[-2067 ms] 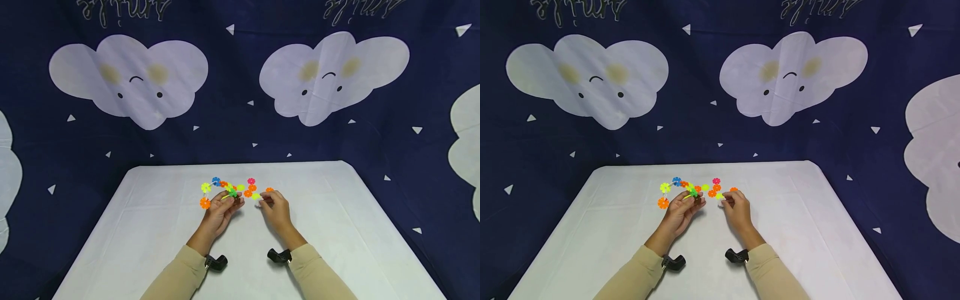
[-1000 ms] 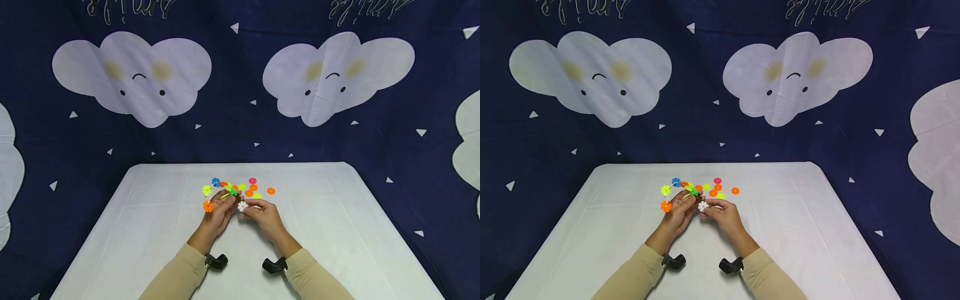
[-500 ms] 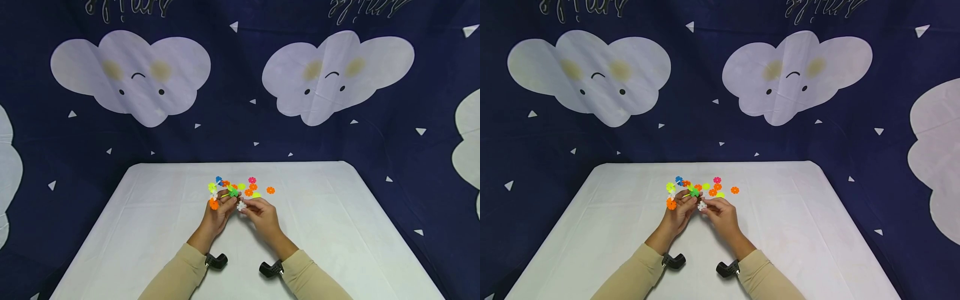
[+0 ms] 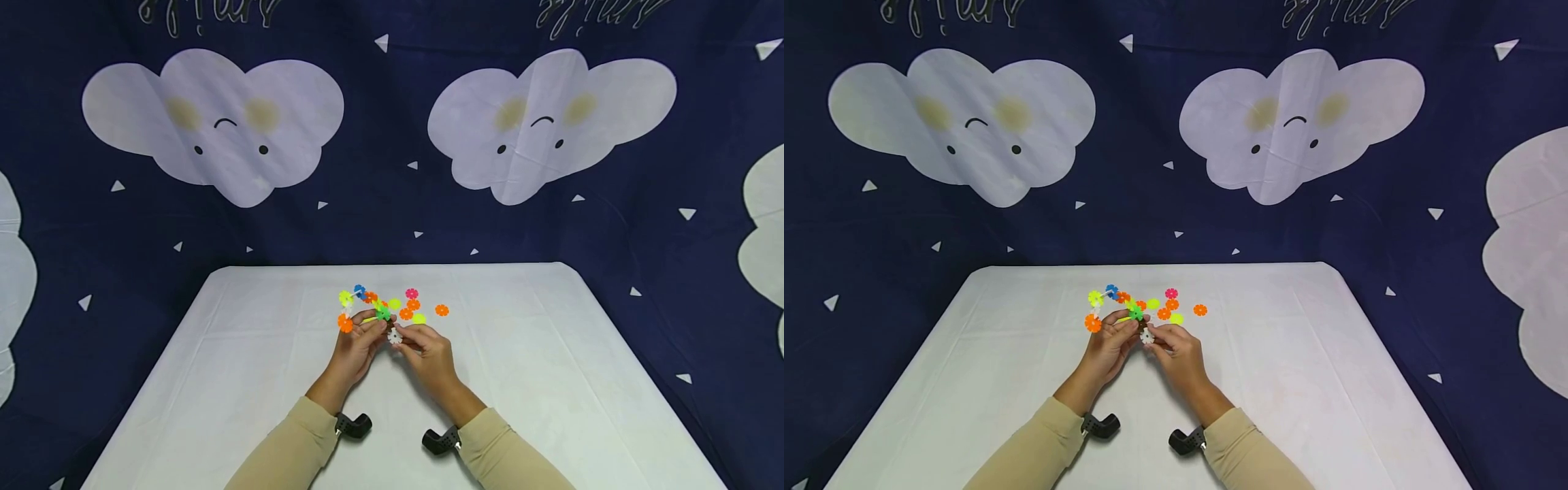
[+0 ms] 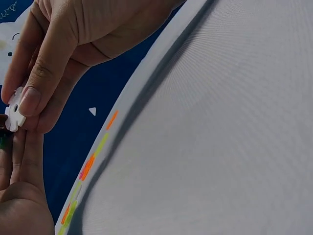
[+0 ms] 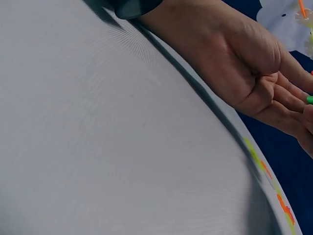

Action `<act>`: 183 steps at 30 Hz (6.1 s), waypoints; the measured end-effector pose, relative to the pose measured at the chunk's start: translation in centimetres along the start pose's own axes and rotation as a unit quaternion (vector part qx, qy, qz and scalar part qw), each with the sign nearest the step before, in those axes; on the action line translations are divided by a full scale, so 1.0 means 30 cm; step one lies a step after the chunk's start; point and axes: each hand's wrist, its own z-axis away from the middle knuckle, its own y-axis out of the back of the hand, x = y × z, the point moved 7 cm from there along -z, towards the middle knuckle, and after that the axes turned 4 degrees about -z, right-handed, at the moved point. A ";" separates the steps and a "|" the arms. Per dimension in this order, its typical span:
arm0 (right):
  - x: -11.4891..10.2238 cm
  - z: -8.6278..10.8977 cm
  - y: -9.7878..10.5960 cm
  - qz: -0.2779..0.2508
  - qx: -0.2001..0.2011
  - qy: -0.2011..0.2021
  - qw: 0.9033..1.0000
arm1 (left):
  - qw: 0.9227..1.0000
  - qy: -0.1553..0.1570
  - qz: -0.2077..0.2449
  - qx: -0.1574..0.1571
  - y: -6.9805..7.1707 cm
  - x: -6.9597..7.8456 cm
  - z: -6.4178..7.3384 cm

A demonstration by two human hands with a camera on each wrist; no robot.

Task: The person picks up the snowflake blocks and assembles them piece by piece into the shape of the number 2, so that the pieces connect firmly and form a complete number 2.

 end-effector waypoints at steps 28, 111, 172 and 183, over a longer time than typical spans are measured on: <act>0.108 0.007 0.046 0.079 -0.033 -0.052 0.995 | 0.999 -0.019 0.035 0.022 0.014 0.013 -0.006; 0.158 0.059 0.006 -0.294 0.011 -0.312 0.904 | 0.991 -0.024 0.127 0.036 0.010 0.035 -0.005; 0.201 0.018 0.062 -0.048 -0.016 -0.229 0.972 | 0.996 -0.032 0.077 0.001 0.001 0.035 -0.006; 0.349 -0.047 -0.015 0.221 -0.110 -0.220 0.944 | 0.996 -0.041 0.076 -0.030 -0.007 0.030 -0.013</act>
